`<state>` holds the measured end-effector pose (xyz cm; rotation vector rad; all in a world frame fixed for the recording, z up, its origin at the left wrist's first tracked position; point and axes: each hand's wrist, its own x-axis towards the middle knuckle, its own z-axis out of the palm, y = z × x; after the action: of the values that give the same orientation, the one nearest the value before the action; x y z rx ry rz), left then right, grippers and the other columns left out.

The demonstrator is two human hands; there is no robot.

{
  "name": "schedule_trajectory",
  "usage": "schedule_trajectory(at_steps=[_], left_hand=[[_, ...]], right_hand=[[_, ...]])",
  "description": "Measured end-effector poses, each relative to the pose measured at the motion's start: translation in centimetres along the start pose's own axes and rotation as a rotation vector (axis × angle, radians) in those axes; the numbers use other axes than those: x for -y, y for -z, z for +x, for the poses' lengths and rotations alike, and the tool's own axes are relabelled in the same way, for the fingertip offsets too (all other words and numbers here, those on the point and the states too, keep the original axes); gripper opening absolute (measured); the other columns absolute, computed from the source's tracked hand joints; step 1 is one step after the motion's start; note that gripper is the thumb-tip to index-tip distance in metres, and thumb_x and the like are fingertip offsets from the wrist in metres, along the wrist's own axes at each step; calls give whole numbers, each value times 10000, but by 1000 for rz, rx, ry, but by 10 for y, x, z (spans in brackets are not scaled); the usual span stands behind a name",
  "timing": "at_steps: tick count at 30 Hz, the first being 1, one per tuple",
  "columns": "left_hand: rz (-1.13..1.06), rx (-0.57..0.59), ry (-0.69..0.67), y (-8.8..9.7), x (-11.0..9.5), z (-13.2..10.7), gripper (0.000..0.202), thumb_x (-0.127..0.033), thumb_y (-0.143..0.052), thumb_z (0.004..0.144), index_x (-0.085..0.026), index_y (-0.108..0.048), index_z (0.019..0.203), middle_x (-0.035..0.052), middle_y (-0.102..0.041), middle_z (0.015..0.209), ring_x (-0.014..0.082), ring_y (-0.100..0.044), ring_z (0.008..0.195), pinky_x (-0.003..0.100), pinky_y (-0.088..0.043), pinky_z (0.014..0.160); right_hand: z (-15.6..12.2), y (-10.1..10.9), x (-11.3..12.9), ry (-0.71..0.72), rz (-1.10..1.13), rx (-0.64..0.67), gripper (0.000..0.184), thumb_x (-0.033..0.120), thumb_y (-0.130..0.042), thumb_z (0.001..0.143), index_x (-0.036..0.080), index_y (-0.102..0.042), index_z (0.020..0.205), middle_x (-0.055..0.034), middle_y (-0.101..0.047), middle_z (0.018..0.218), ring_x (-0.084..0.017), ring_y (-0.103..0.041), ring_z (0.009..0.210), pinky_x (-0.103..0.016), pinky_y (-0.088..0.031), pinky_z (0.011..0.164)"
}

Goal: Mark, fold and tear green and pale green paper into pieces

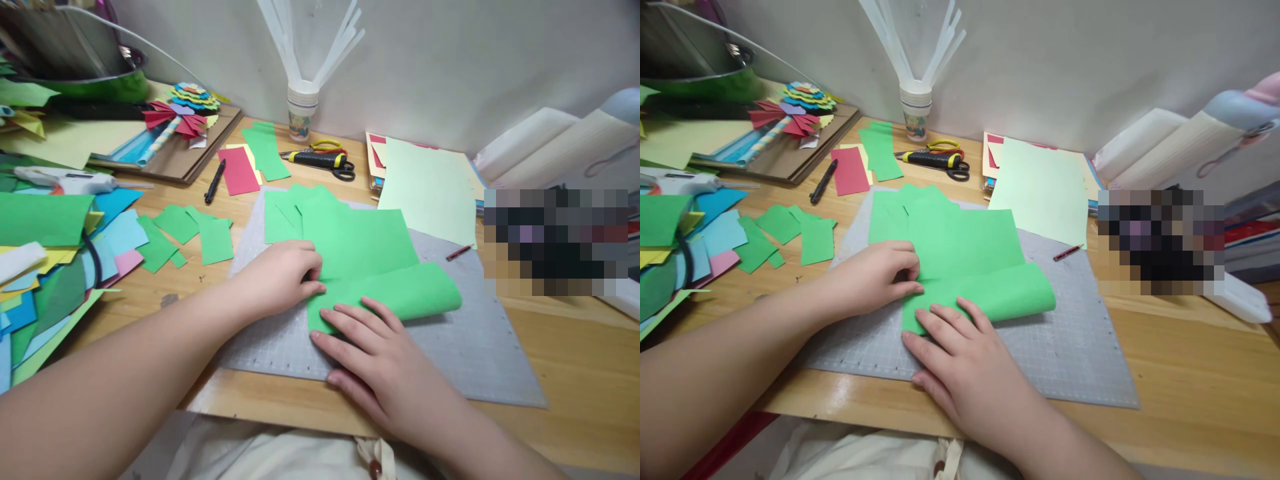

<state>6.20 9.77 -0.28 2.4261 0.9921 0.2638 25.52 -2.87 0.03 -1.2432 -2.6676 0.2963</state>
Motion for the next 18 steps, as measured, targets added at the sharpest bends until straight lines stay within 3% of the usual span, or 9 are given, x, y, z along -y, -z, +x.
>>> schedule_trajectory(at_steps=[18], left_hand=[[-30,16,21,0,-1,0,138,-281,-707,781,-176,-626,740,10,-575,793,154,-532,745,269,-380,660]], right_hand=[[2,2,3,23,8,-5,301,323,-460,974,275,-608,1232,-40,-592,1358,-213,-513,1272,-501,-335,1090]])
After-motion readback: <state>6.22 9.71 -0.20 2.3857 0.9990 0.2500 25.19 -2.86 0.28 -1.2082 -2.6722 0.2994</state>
